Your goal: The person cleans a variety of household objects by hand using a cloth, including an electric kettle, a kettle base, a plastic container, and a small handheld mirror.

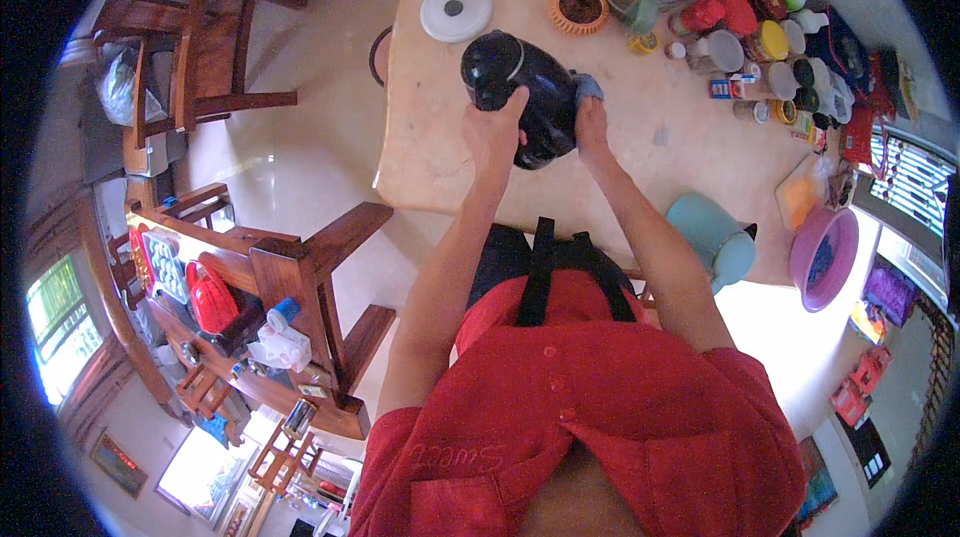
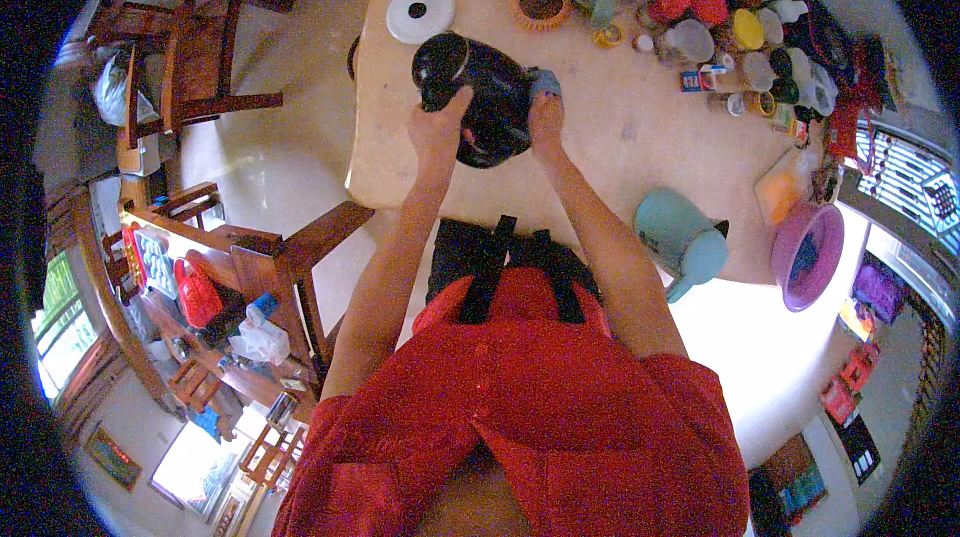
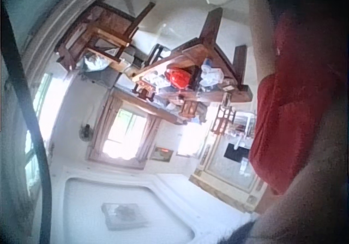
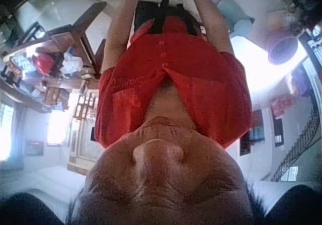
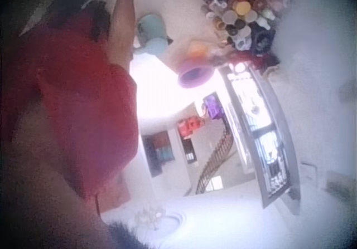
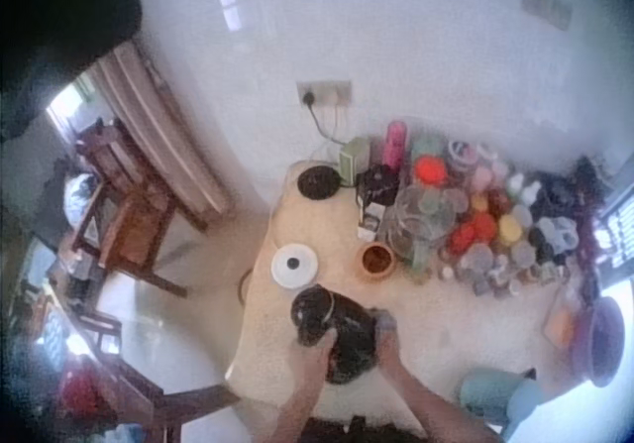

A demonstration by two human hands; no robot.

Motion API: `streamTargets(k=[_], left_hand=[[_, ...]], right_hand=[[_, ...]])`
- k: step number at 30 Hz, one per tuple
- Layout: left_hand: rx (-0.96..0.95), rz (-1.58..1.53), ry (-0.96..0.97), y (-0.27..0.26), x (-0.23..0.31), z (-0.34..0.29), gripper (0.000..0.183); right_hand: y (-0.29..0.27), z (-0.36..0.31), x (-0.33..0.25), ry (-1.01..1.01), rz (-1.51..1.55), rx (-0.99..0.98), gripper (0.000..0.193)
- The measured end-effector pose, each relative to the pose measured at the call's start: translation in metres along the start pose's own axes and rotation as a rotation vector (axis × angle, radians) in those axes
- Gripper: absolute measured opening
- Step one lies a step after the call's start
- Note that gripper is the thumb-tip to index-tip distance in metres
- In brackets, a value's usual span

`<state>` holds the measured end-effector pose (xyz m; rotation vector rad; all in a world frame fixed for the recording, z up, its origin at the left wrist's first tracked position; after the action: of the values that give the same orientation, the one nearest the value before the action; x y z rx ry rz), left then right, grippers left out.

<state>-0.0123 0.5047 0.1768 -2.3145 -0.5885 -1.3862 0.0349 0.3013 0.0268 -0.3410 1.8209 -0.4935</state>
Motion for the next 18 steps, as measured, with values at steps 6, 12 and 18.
streamTargets(k=[6,12,18], left_hand=[[-0.201,0.552,0.342,0.004,-0.029,-0.037,0.038],[-0.349,0.65,0.403,-0.005,-0.047,-0.049,0.03],[-0.589,0.76,0.794,-0.002,-0.029,-0.068,0.018]], right_hand=[[-0.014,-0.01,-0.062,0.102,0.474,-0.24,0.043],[-0.023,-0.018,-0.096,0.141,0.355,-0.864,0.043],[-0.03,-0.039,-0.107,-0.406,-0.118,-0.826,0.036]])
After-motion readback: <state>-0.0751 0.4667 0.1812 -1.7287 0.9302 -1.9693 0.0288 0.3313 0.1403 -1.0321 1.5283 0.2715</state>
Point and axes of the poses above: each hand's wrist, its own z-axis towards the middle knuckle, its own y-axis out of the palm, x = y × z, the point moved 8 cm from there along z, towards the middle knuckle, and after that the axes turned 7 degrees about -z, right-handed, at the moved point
